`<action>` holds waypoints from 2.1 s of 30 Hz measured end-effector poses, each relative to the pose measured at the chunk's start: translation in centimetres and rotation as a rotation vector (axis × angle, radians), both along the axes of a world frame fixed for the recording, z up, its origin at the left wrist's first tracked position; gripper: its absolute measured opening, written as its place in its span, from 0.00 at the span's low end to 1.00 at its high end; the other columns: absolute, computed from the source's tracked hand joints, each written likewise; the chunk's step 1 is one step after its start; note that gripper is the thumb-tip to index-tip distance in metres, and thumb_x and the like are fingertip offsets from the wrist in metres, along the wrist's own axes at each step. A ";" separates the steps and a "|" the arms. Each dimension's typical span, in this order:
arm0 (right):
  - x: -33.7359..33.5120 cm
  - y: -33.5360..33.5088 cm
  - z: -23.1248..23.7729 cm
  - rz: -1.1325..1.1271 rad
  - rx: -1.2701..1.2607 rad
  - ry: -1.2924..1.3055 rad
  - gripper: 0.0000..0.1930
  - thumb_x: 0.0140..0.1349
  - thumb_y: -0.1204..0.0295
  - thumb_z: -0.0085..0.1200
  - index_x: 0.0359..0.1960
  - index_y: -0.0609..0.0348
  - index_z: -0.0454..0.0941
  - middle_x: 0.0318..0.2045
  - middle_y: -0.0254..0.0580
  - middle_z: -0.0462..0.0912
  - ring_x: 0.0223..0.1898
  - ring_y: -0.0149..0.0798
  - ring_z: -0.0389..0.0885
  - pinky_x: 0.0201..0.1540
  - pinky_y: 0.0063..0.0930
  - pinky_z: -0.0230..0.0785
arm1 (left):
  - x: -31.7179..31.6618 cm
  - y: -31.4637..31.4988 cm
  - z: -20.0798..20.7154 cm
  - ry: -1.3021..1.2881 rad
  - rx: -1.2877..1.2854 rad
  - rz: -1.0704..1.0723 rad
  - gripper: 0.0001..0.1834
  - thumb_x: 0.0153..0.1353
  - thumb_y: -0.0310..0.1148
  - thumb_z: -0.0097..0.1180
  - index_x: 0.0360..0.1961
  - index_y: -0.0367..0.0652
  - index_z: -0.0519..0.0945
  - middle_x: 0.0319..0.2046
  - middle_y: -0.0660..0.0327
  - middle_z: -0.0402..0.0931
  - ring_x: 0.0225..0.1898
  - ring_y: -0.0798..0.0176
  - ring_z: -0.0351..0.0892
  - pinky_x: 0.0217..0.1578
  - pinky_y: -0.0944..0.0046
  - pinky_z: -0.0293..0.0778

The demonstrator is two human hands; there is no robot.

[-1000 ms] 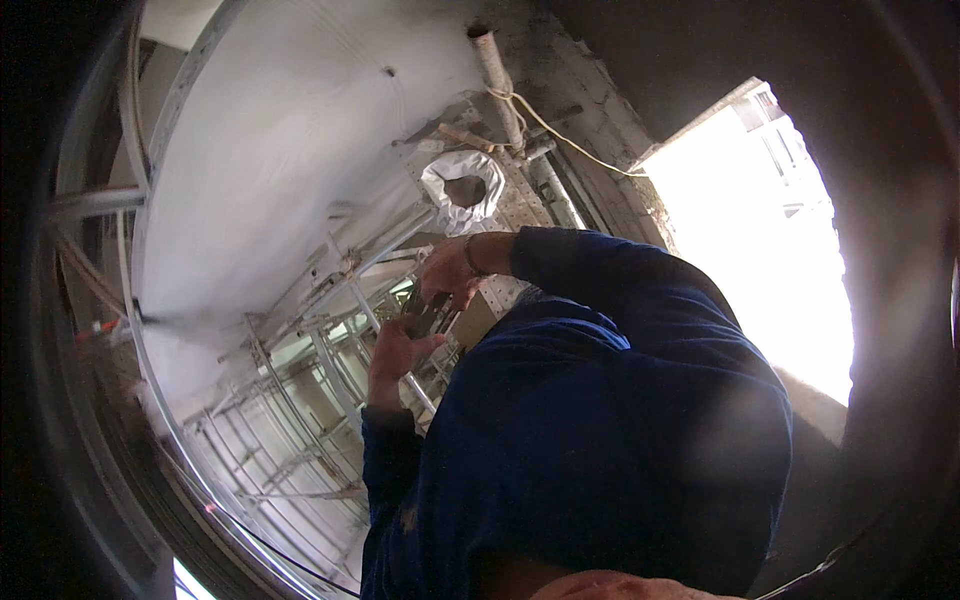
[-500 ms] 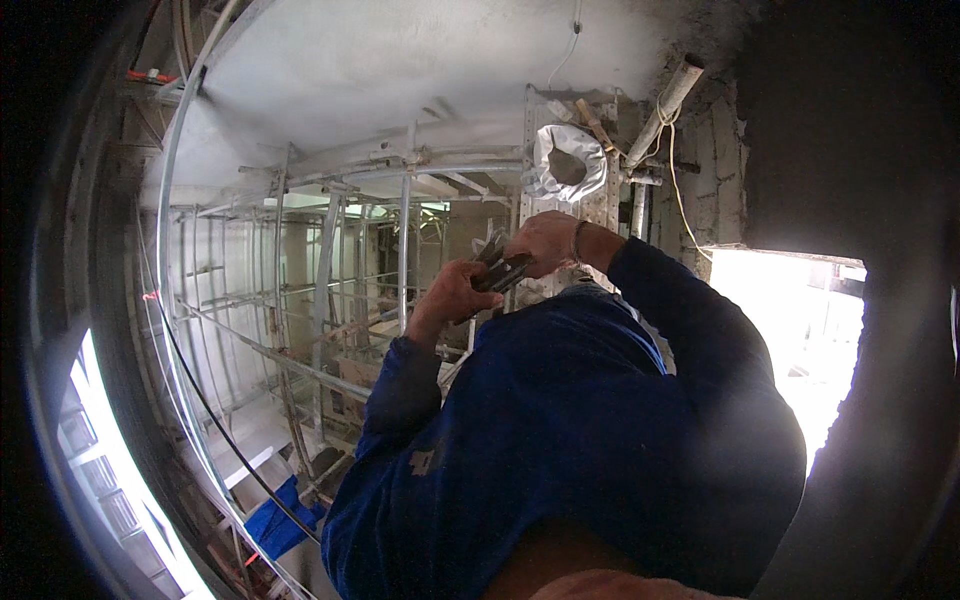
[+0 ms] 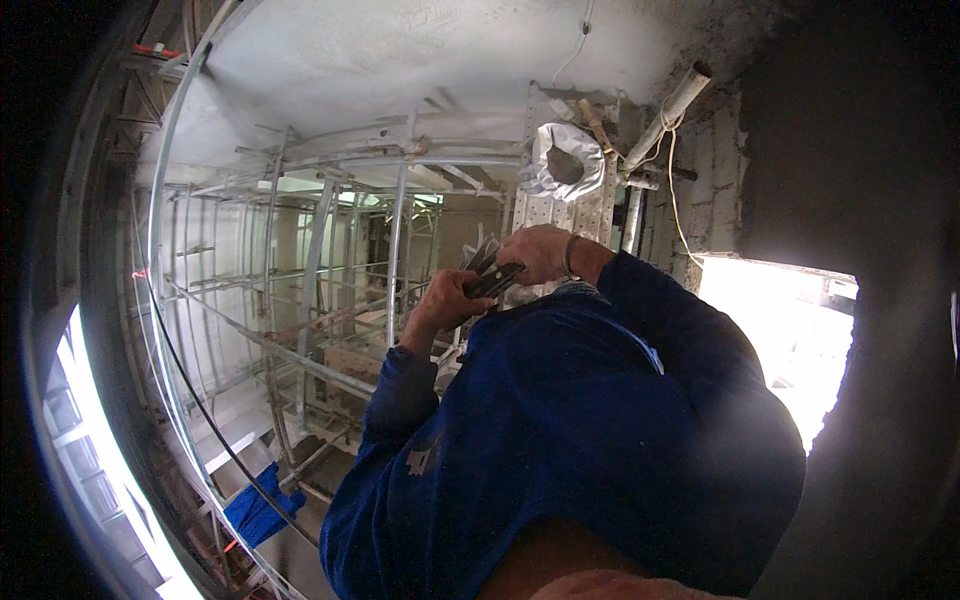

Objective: The person positions a metal electrical box against a ceiling beam and secures it by threading and tightening wire ties around the box and beam. The person adjusts the box placement and repeatedly tightens the ties to hold the box in place.

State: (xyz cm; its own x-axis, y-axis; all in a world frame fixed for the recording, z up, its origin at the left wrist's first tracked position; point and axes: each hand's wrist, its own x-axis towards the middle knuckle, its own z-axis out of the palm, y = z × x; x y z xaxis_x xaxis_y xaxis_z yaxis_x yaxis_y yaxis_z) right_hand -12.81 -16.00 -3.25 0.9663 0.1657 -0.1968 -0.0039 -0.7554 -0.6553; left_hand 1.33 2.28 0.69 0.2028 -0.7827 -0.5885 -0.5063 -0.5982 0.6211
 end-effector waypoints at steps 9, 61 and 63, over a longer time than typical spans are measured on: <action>-1.9 0.9 -0.3 -0.084 0.038 -0.028 0.14 0.53 0.59 0.59 0.38 0.49 0.78 0.37 0.43 0.79 0.43 0.51 0.79 0.46 0.46 0.72 | -0.5 1.3 -2.3 0.076 -0.173 0.002 0.18 0.43 0.39 0.69 0.31 0.37 0.82 0.19 0.54 0.75 0.23 0.63 0.74 0.29 0.57 0.71; -11.4 -15.0 36.9 -0.284 -0.628 -1.603 0.14 0.64 0.60 0.57 0.44 0.54 0.75 0.36 0.32 0.77 0.40 0.30 0.75 0.45 0.26 0.69 | 0.0 14.2 -3.2 -0.028 -0.087 0.770 0.20 0.44 0.42 0.69 0.24 0.35 0.77 0.17 0.54 0.70 0.21 0.62 0.69 0.27 0.57 0.69; -10.9 -12.5 39.4 -0.180 -0.705 -1.625 0.14 0.64 0.61 0.58 0.44 0.54 0.75 0.36 0.33 0.77 0.40 0.30 0.76 0.45 0.26 0.69 | -0.2 14.3 -3.2 -0.062 -0.069 0.783 0.21 0.44 0.42 0.69 0.23 0.34 0.76 0.17 0.54 0.69 0.21 0.63 0.69 0.26 0.56 0.69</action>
State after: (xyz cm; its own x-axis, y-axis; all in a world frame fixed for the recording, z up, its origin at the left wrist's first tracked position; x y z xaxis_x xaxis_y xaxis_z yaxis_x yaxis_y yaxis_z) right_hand -23.68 -28.51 36.17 0.2364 0.3605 0.9023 0.1488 -0.9311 0.3330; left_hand 1.18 16.54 -2.48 0.7410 -0.4328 -0.5134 0.0111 -0.7565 0.6539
